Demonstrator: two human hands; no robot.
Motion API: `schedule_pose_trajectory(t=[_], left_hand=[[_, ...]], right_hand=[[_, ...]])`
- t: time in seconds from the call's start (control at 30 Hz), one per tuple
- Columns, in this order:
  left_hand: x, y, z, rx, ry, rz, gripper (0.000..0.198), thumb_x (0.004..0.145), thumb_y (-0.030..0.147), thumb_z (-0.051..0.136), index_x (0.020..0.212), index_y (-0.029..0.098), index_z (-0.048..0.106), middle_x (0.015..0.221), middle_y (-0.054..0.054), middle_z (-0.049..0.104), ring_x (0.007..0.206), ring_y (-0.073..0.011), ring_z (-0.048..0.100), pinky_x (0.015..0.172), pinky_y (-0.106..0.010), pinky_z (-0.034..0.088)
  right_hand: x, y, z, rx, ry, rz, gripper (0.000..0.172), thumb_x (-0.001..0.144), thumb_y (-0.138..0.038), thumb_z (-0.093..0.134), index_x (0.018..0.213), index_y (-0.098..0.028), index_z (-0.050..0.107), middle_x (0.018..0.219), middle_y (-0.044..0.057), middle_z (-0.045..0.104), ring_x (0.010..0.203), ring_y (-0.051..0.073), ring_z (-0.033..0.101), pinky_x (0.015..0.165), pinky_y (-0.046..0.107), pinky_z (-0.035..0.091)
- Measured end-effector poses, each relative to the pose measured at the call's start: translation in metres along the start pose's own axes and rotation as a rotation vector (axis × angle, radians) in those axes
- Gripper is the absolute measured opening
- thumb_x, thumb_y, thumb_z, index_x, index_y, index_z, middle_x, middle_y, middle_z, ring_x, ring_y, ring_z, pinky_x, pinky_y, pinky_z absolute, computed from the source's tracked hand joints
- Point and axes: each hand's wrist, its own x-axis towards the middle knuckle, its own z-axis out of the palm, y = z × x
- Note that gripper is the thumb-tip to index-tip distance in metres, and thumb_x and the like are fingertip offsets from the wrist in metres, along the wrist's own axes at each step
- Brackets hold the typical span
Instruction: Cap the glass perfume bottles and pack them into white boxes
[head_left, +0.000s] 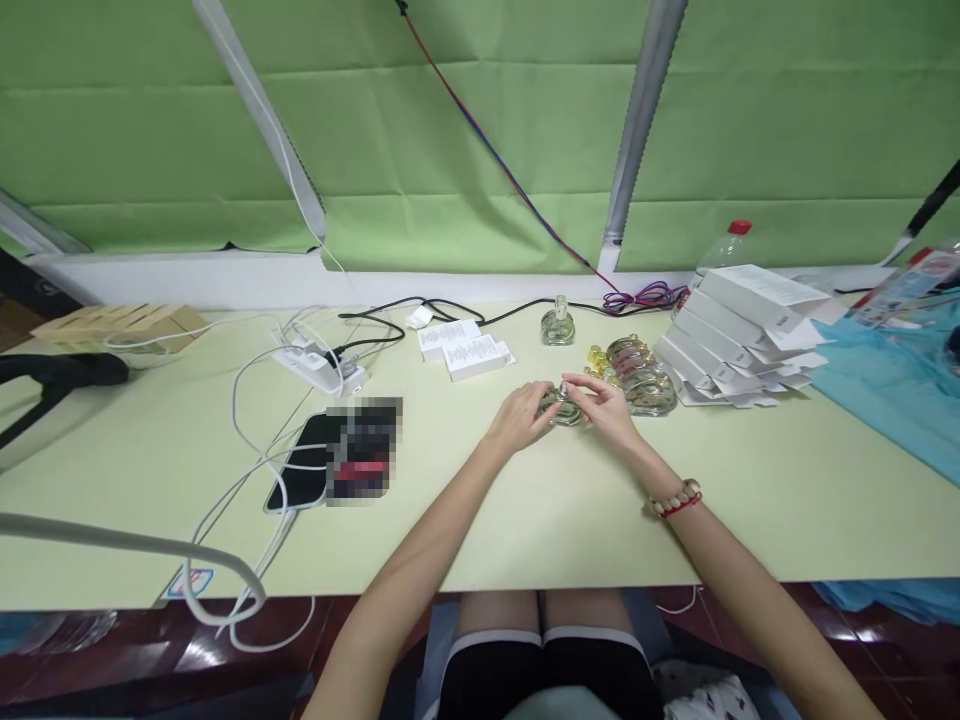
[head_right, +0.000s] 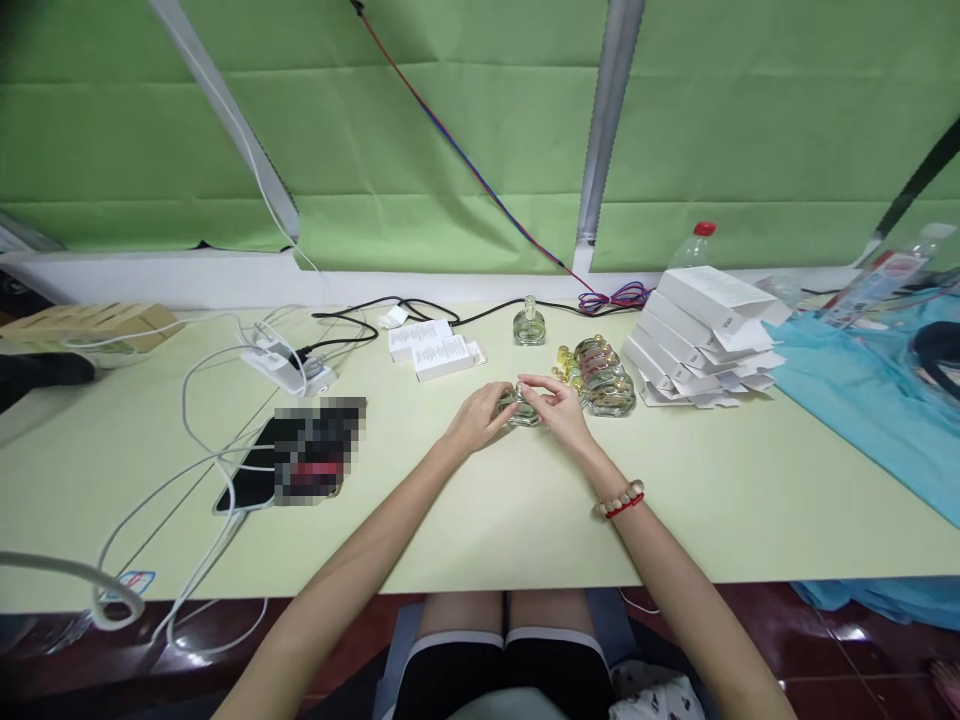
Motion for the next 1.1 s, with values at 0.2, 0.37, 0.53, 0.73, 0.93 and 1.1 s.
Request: schedule_pose_trajectory(t=[0.2, 0.37, 0.53, 0.73, 0.93, 1.1], left_hand=[[0.001, -0.002, 0.000, -0.019, -0.038, 0.012, 0.033, 0.092, 0.042, 0.031, 0.104, 0.016, 0.047, 0.093, -0.008, 0.060, 0.083, -0.0191, 0.056, 0.076, -0.033, 0.043], [0.003, -0.004, 0.002, -0.030, -0.047, 0.010, 0.033, 0.092, 0.041, 0.030, 0.105, 0.016, 0.046, 0.093, -0.008, 0.060, 0.082, -0.0189, 0.056, 0.075, -0.032, 0.043], [0.004, -0.006, 0.004, -0.020, -0.058, 0.023, 0.033, 0.092, 0.042, 0.029, 0.104, 0.016, 0.046, 0.091, -0.008, 0.060, 0.082, -0.0190, 0.055, 0.074, -0.032, 0.042], [0.005, -0.005, 0.004, -0.023, -0.052, 0.022, 0.032, 0.092, 0.041, 0.030, 0.105, 0.016, 0.046, 0.092, -0.008, 0.060, 0.083, -0.0185, 0.056, 0.073, -0.031, 0.042], [0.005, -0.002, 0.005, 0.029, -0.017, 0.015, 0.032, 0.092, 0.040, 0.030, 0.106, 0.016, 0.047, 0.096, -0.008, 0.061, 0.085, -0.0191, 0.056, 0.077, -0.032, 0.041], [0.003, -0.003, 0.005, 0.002, 0.069, 0.010, 0.033, 0.091, 0.036, 0.032, 0.114, 0.016, 0.042, 0.099, -0.009, 0.060, 0.089, -0.0184, 0.056, 0.079, -0.032, 0.042]], right_hand=[[0.000, 0.003, 0.000, -0.019, -0.040, 0.001, 0.039, 0.071, -0.047, 0.064, 0.097, -0.018, 0.068, 0.049, -0.005, 0.047, 0.040, 0.005, 0.025, 0.038, 0.021, 0.021], [0.000, 0.000, -0.001, -0.062, -0.049, -0.013, 0.041, 0.074, -0.048, 0.061, 0.099, -0.017, 0.067, 0.048, -0.006, 0.042, 0.041, 0.005, 0.024, 0.039, 0.021, 0.019], [0.000, -0.003, -0.001, -0.080, -0.042, -0.021, 0.039, 0.074, -0.048, 0.060, 0.098, -0.017, 0.067, 0.052, -0.005, 0.047, 0.041, 0.005, 0.026, 0.040, 0.021, 0.020], [0.001, -0.001, -0.001, -0.057, -0.049, -0.016, 0.042, 0.076, -0.050, 0.058, 0.102, -0.019, 0.066, 0.066, -0.001, 0.058, 0.041, 0.004, 0.031, 0.039, 0.020, 0.025], [0.001, -0.008, -0.008, -0.188, 0.055, -0.087, 0.045, 0.084, -0.053, 0.042, 0.105, -0.020, 0.063, 0.099, 0.005, 0.063, 0.046, 0.006, 0.046, 0.047, 0.023, 0.038], [-0.005, -0.020, -0.019, -0.744, 0.294, -0.167, 0.032, 0.088, -0.035, 0.039, 0.100, -0.022, 0.065, 0.102, 0.005, 0.065, 0.066, 0.013, 0.056, 0.065, 0.028, 0.040]])
